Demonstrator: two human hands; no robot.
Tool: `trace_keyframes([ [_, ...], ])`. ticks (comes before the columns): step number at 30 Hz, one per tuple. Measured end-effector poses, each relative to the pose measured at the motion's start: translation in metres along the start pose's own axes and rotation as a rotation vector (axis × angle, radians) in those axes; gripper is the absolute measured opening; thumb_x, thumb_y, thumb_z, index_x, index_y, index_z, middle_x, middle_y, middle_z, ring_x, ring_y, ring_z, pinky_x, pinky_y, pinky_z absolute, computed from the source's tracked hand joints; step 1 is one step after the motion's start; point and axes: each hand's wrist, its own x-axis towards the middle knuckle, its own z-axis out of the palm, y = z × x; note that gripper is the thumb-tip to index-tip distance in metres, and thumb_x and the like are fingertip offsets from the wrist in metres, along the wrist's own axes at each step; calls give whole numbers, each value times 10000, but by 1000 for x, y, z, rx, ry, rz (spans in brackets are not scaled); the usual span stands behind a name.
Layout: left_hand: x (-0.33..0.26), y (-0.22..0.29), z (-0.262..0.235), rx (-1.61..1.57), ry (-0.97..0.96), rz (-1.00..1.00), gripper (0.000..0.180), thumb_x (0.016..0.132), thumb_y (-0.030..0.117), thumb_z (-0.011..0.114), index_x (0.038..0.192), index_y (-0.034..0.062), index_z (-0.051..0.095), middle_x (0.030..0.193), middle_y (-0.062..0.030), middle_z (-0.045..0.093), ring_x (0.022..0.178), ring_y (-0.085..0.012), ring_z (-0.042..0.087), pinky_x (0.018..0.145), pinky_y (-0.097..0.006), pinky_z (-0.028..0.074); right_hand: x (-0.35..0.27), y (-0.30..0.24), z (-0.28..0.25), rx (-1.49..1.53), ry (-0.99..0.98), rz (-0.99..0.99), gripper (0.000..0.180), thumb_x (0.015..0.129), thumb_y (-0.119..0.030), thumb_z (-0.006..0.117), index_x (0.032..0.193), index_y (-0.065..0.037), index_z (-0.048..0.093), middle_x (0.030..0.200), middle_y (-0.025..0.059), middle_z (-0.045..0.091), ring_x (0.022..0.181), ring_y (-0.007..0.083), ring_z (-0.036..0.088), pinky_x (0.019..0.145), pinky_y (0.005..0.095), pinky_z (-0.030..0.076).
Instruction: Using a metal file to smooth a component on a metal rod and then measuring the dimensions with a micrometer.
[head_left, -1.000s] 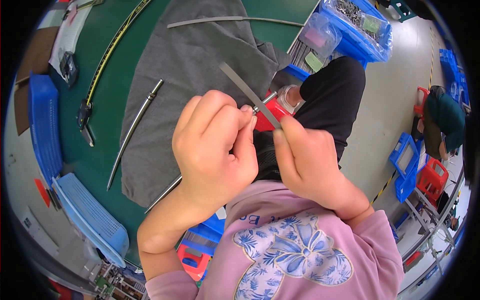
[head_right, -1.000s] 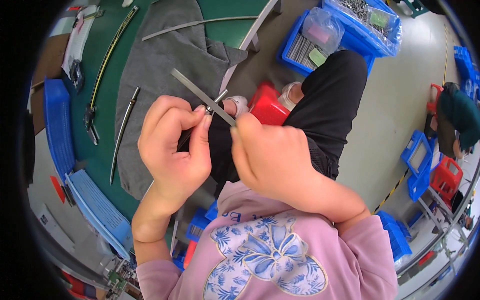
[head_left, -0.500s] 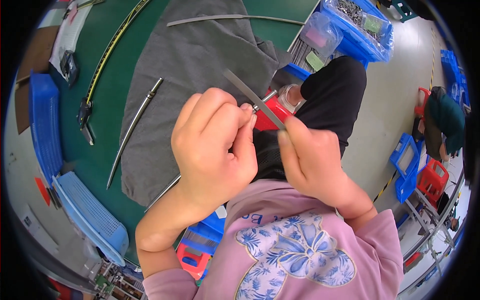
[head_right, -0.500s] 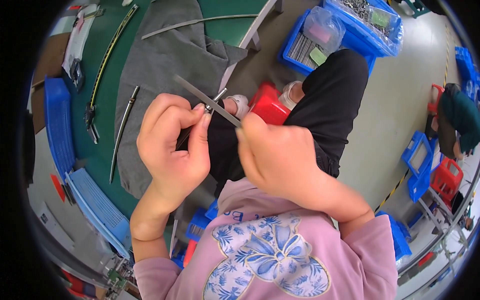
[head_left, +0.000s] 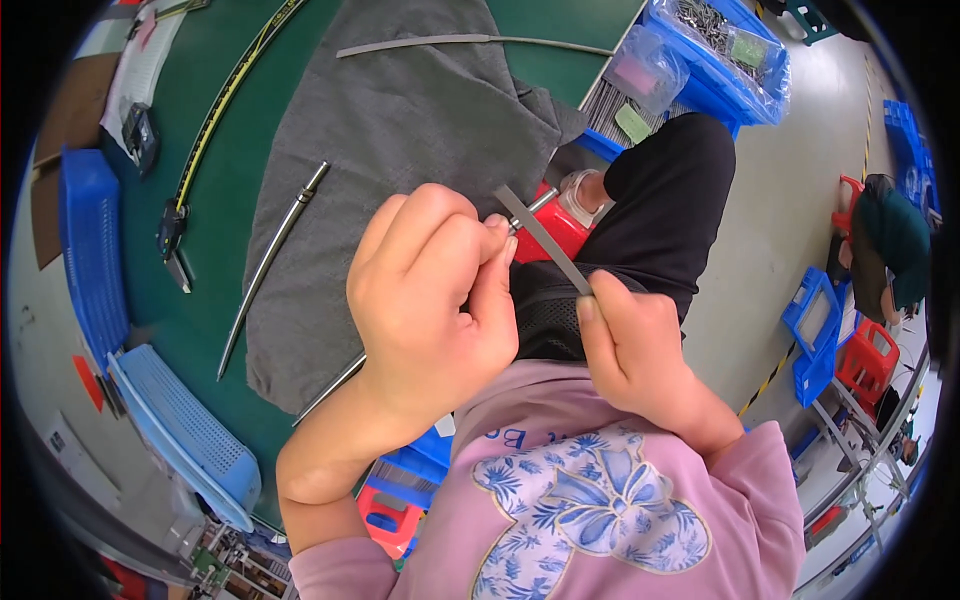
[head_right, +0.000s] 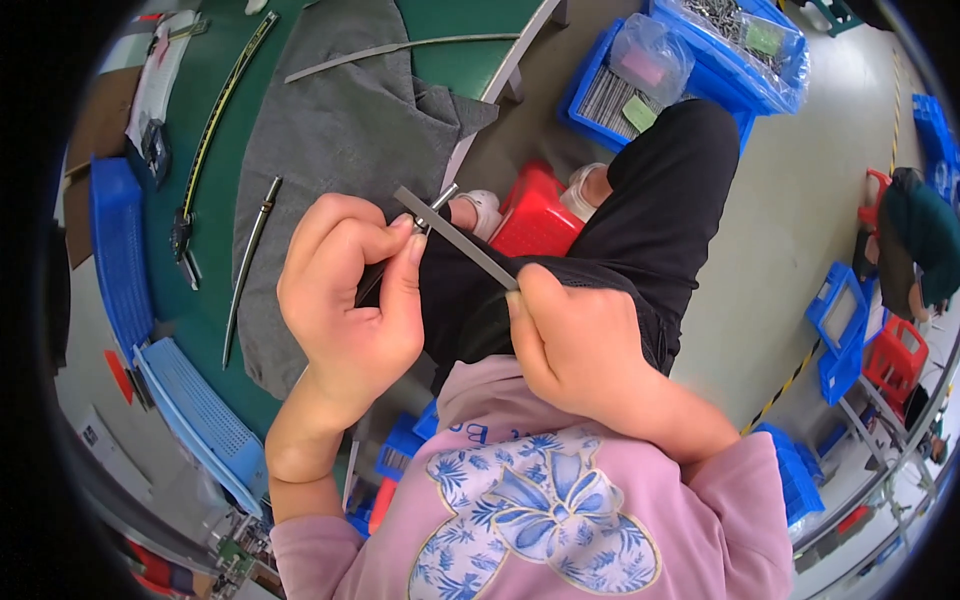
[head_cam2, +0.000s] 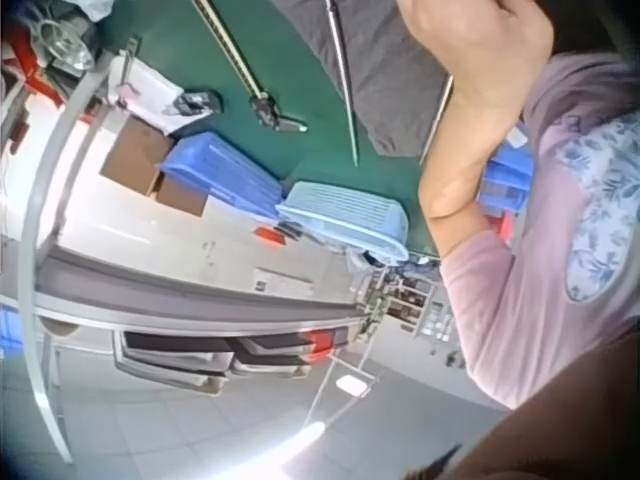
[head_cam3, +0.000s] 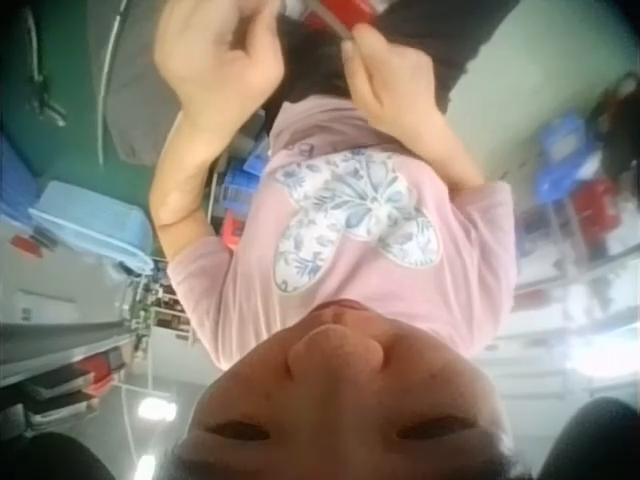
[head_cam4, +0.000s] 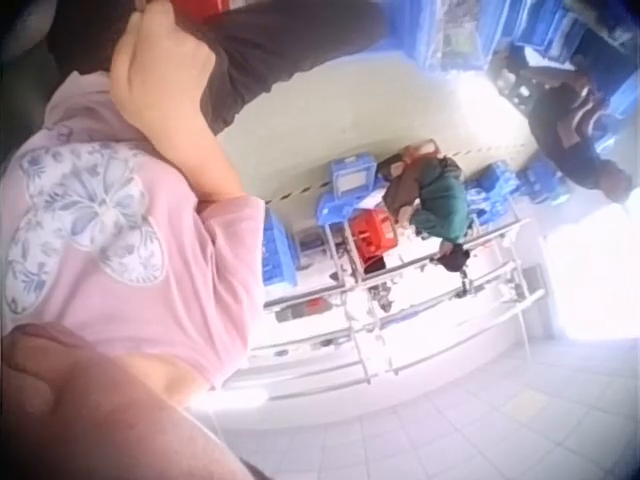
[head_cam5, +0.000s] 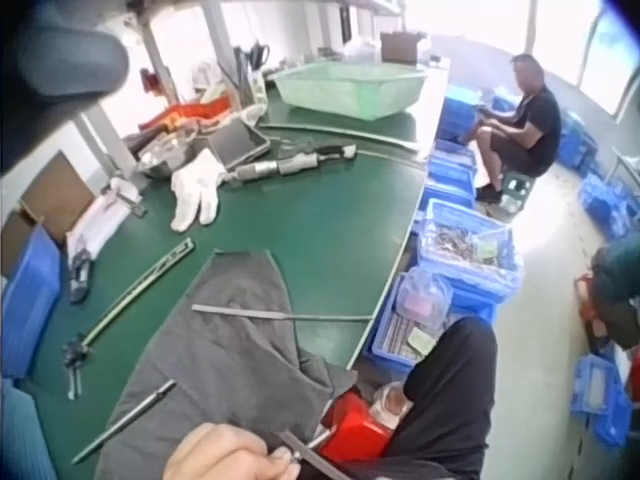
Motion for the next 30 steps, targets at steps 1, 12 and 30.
trace_keyframes([
  [1,-1,1,0,6,-23,6,178,640,-93,671,695,17,542,692,-85,507,580,-257,479,500,-350,373,0,-2,-2,-4,-10,-4,130,854,-140,564,790,-53,492,491,116,489,428,330,525,406,426,386],
  [12,-2,2,-1,7,-12,15,179,645,-95,669,698,17,540,690,-89,507,572,-257,475,494,-344,364,4,-9,-5,-19,-25,-14,155,863,-157,559,784,-48,482,487,108,499,420,321,533,401,418,397],
  [30,-1,2,-1,20,-14,0,177,644,-90,672,687,16,537,691,-89,506,582,-263,482,501,-345,372,-3,-5,-1,-29,1,0,129,850,-144,562,789,-48,500,490,117,498,428,327,533,405,421,394],
])
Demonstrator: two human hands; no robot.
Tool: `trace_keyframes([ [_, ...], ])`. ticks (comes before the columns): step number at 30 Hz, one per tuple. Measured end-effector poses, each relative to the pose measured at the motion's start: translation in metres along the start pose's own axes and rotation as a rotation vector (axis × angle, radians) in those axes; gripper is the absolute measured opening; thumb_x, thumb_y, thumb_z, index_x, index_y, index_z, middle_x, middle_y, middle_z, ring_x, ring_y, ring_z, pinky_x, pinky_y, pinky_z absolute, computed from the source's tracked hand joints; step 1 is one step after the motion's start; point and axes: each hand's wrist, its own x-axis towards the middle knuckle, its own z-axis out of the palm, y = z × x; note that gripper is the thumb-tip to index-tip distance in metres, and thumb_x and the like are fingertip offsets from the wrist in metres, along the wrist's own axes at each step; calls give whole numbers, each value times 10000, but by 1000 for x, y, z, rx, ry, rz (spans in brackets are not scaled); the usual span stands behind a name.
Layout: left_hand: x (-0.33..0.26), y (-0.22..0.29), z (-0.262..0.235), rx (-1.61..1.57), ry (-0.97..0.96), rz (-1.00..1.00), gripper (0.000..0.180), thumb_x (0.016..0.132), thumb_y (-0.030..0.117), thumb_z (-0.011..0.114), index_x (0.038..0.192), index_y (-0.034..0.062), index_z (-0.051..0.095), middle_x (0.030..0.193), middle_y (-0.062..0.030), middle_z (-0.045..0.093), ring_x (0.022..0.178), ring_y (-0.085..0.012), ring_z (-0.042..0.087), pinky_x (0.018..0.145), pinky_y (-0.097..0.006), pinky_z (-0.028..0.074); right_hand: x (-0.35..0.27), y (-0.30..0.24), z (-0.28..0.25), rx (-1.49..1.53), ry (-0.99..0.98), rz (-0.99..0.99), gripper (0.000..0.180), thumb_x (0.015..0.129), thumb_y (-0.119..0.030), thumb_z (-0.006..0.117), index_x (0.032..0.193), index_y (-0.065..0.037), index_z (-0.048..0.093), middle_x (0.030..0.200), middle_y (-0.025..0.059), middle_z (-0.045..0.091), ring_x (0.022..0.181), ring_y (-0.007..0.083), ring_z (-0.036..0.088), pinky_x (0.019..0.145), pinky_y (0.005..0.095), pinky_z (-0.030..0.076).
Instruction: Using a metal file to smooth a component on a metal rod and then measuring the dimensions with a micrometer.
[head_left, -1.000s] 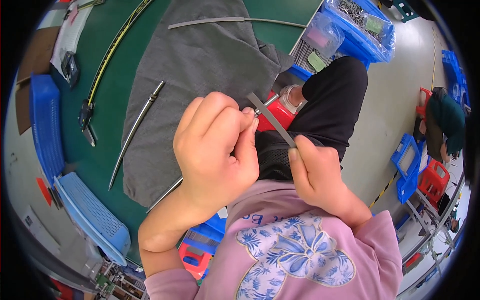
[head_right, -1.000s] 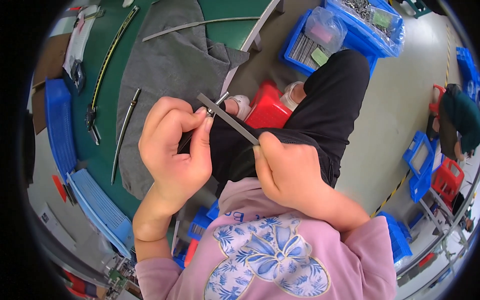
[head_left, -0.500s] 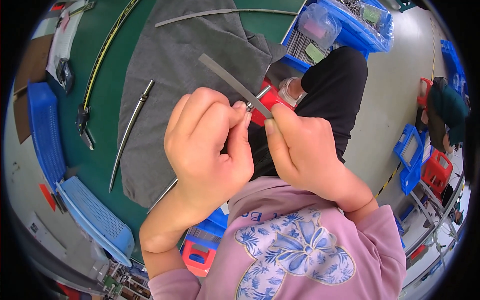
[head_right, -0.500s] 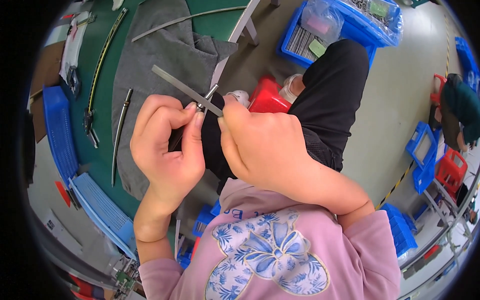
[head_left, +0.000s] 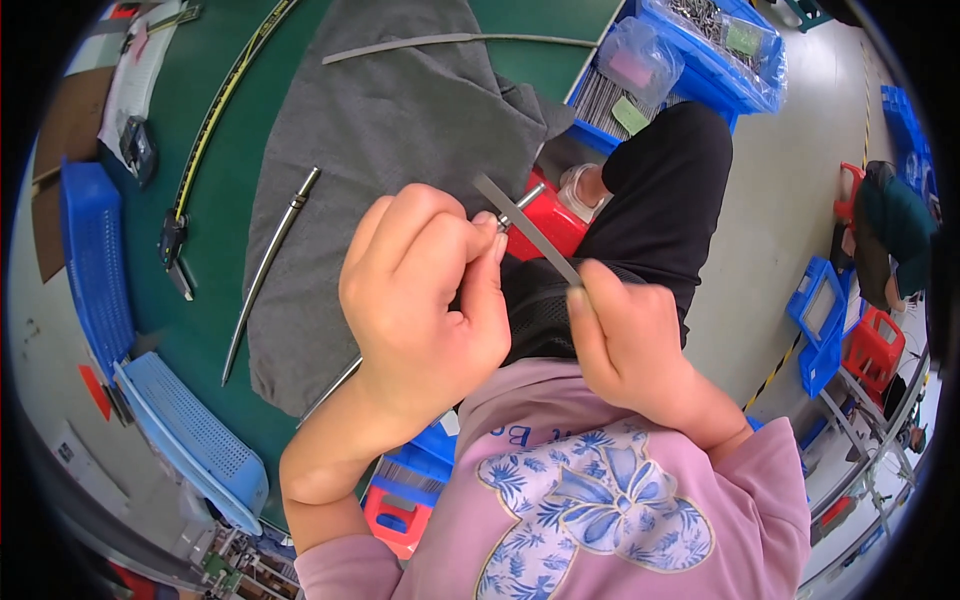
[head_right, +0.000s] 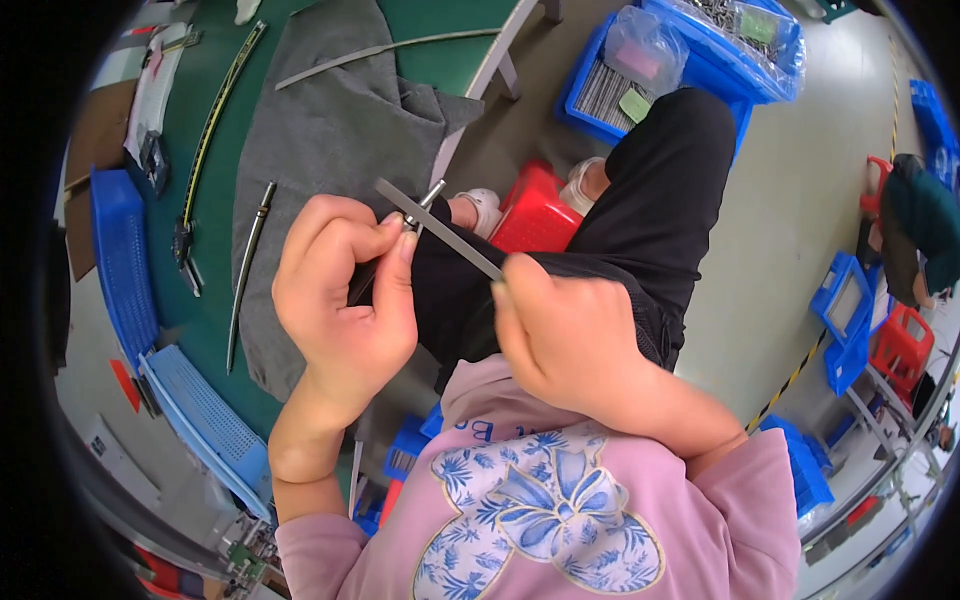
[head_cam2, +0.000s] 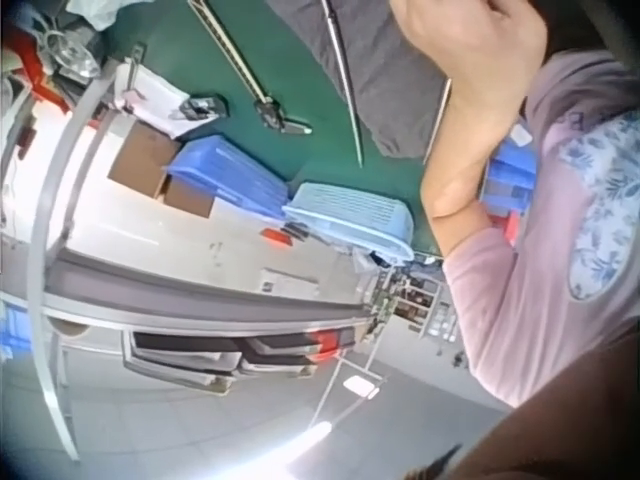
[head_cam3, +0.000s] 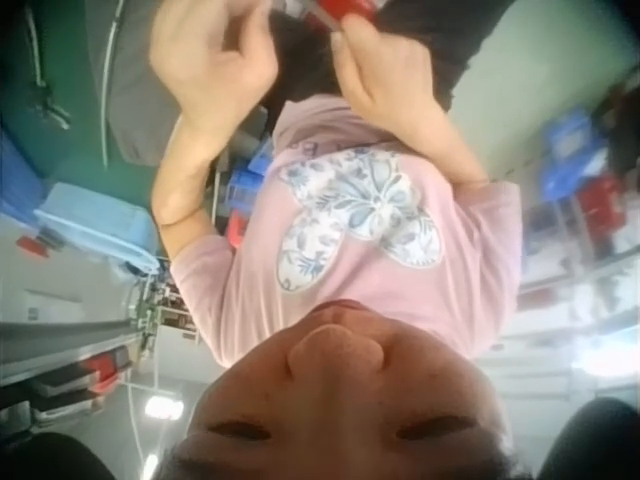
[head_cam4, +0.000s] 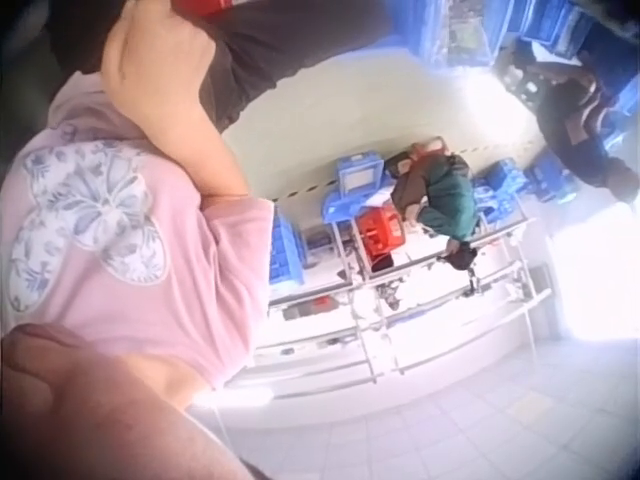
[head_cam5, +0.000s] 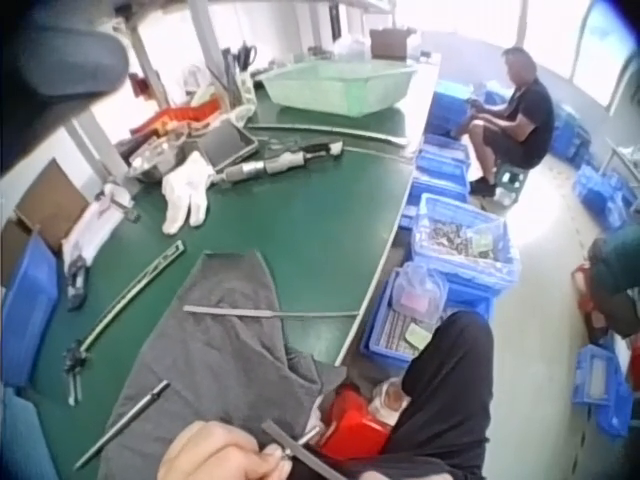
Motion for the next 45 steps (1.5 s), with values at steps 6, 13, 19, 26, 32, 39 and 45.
trace_keyframes([
  [6,1,-1,-1,-19,10,-1,181,642,-96,669,701,15,540,697,-89,509,587,-260,485,503,-344,375,9,-6,1,7,9,9,151,855,-160,565,787,-45,495,490,128,504,433,346,536,413,434,411],
  [13,0,0,-1,-6,3,-22,180,639,-95,667,698,17,539,692,-90,504,585,-260,482,499,-346,372,24,-17,-6,-24,-17,6,169,861,-173,560,787,-40,486,483,136,502,425,352,528,412,442,416],
  [19,2,0,1,-11,21,4,180,636,-93,670,685,17,537,684,-91,500,581,-262,479,500,-344,373,18,-12,-12,16,-33,-18,164,862,-164,561,785,-36,495,491,143,501,432,361,525,413,455,407],
  [26,-1,0,2,-1,12,-4,179,637,-92,670,679,19,535,681,-87,500,574,-257,477,496,-342,371,5,-6,-10,56,-103,75,175,872,-169,549,784,-26,499,496,147,505,444,358,534,424,454,410],
  [32,0,1,0,-4,18,-7,179,640,-93,669,682,20,537,689,-85,502,577,-254,475,497,-343,372,16,-3,4,44,21,-16,156,862,-156,553,776,-40,494,483,131,491,427,345,525,410,436,399],
  [39,-1,0,0,-15,-7,12,179,639,-92,668,693,19,539,698,-85,506,588,-258,484,505,-345,382,25,-7,10,47,86,-55,152,855,-152,570,789,-36,500,492,122,500,429,333,533,406,416,403],
  [45,0,0,-1,-8,-12,2,177,641,-92,665,699,18,538,693,-88,506,589,-261,484,508,-347,382,24,-6,9,55,90,-84,146,851,-150,575,815,-26,507,497,127,510,433,339,538,407,420,412],
])
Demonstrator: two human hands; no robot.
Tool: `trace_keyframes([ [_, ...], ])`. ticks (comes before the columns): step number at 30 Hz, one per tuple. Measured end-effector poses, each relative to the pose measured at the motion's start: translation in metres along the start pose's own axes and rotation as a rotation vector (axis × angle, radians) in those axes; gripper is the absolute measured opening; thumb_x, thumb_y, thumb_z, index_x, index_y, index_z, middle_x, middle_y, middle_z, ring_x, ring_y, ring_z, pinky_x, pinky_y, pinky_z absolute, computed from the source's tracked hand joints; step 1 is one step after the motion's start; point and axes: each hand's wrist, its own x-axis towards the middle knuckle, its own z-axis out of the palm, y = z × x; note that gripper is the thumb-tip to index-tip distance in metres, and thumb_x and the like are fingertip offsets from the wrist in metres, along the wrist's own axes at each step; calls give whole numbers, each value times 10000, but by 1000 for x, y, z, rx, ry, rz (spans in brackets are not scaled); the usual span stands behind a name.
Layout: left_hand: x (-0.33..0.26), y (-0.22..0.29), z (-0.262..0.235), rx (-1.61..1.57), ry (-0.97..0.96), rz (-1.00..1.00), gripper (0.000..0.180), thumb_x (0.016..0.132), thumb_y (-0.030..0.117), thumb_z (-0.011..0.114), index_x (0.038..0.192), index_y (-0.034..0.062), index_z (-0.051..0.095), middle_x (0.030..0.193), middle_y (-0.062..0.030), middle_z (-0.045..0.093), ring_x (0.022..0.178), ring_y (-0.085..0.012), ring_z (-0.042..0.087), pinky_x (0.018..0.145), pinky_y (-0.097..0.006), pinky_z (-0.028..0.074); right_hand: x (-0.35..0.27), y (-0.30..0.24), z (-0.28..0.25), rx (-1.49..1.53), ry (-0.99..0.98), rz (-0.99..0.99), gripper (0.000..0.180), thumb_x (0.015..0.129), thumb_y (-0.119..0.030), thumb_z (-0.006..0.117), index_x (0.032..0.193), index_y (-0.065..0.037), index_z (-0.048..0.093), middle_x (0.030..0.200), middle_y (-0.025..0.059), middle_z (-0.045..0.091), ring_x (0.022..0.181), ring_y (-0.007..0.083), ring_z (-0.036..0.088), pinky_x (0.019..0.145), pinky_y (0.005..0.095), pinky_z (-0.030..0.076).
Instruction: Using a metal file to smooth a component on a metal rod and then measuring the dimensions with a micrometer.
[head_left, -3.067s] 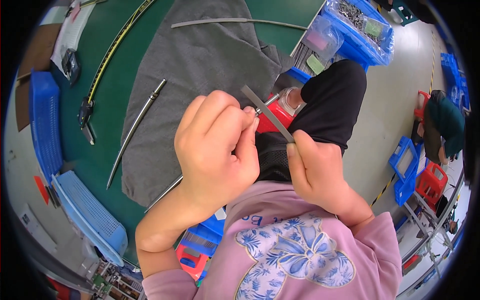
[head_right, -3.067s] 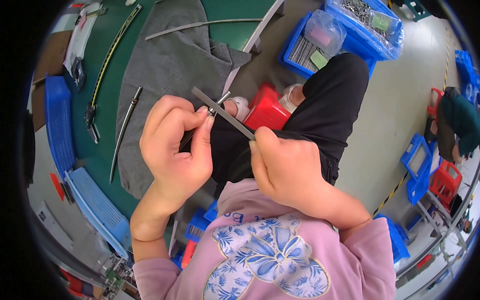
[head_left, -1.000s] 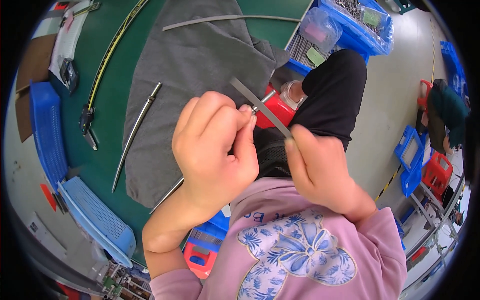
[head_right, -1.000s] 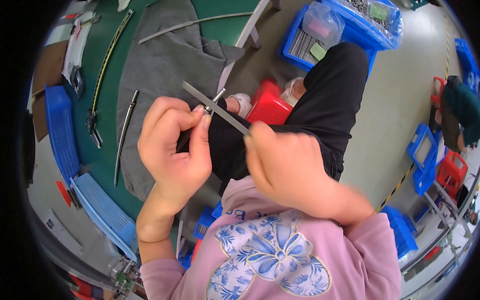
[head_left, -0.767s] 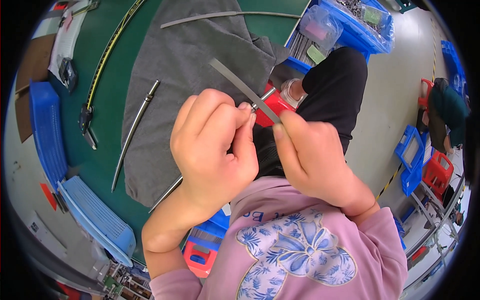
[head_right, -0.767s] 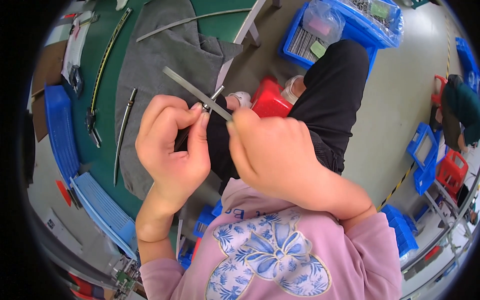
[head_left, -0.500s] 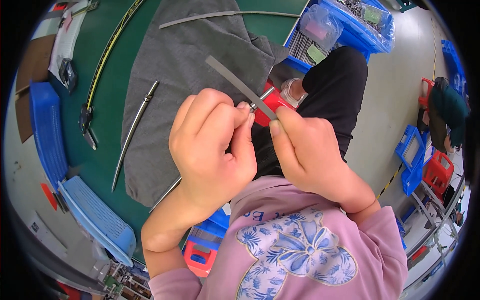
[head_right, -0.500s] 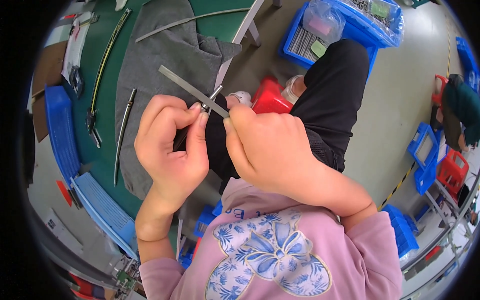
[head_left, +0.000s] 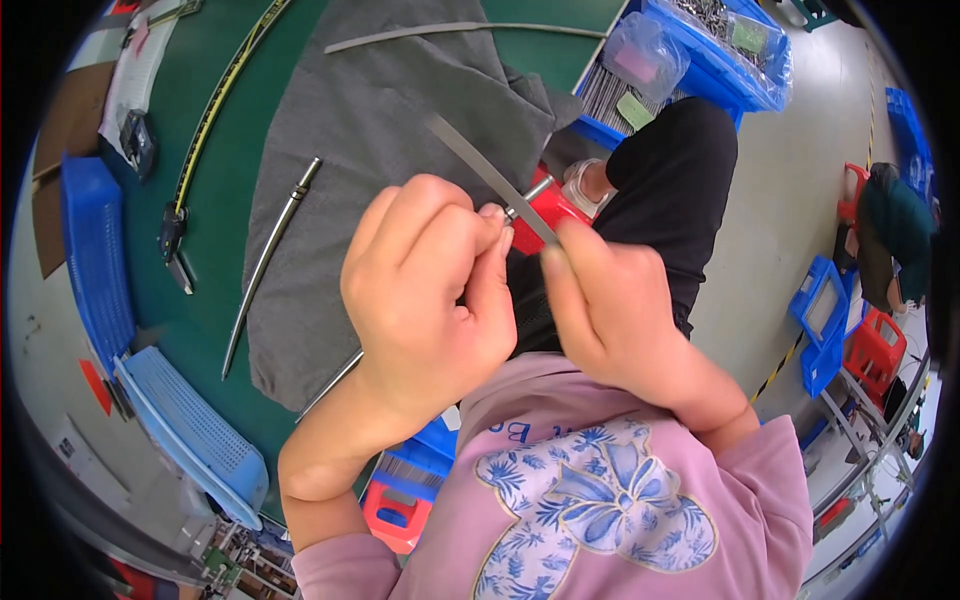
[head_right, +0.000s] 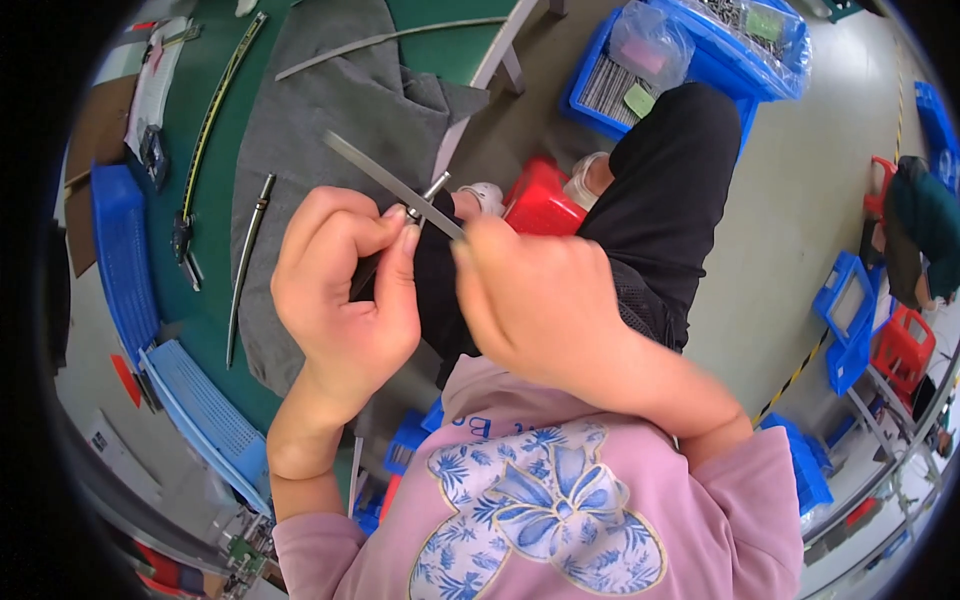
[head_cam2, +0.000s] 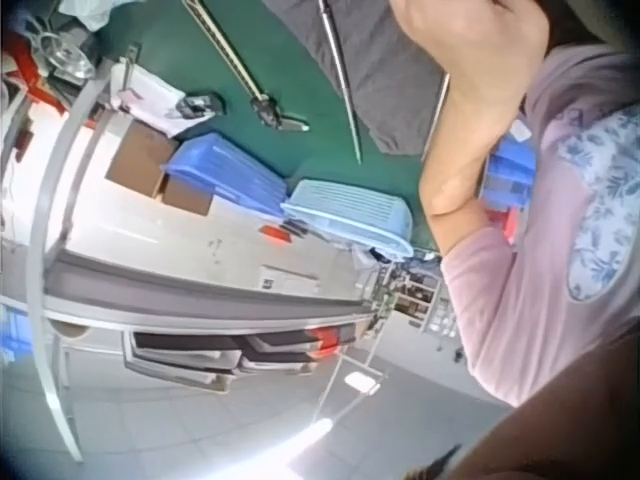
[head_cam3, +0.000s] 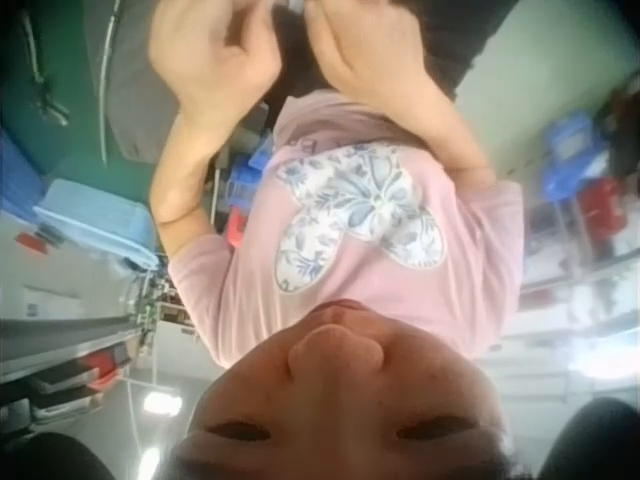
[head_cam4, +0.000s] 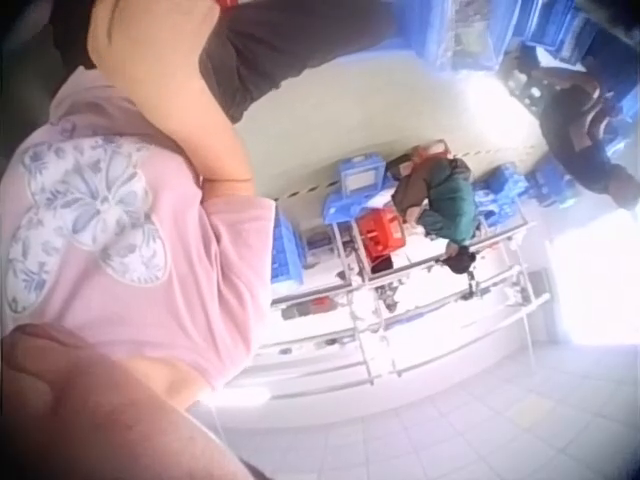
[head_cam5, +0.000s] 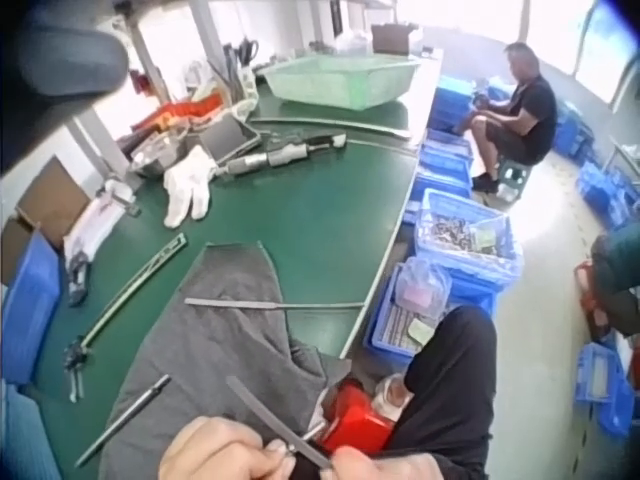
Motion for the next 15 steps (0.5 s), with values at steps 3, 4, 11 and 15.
trace_keyframes([
  [3,-1,-1,-1,0,11,-8,180,639,-88,668,694,18,533,690,-91,502,585,-262,481,502,-348,374,5,-1,7,8,18,10,158,856,-159,567,861,-5,532,512,131,524,440,332,548,413,424,416],
  [4,-1,-1,-1,0,8,-3,181,639,-87,668,693,18,532,691,-91,503,583,-262,480,501,-349,372,-3,2,6,6,17,6,158,856,-159,567,861,-5,532,512,131,524,440,332,548,413,424,416],
  [11,1,-1,0,4,14,4,182,637,-88,672,694,16,534,692,-92,505,589,-260,484,499,-345,376,7,-3,1,-8,-12,23,157,863,-171,552,813,-27,518,499,125,512,435,331,543,413,421,411],
  [15,-1,-2,1,-7,21,1,183,636,-87,676,695,15,536,689,-92,504,584,-260,484,499,-342,377,-29,12,-11,-44,-88,64,129,853,-123,551,781,-26,503,492,123,483,427,322,527,414,406,396],
])
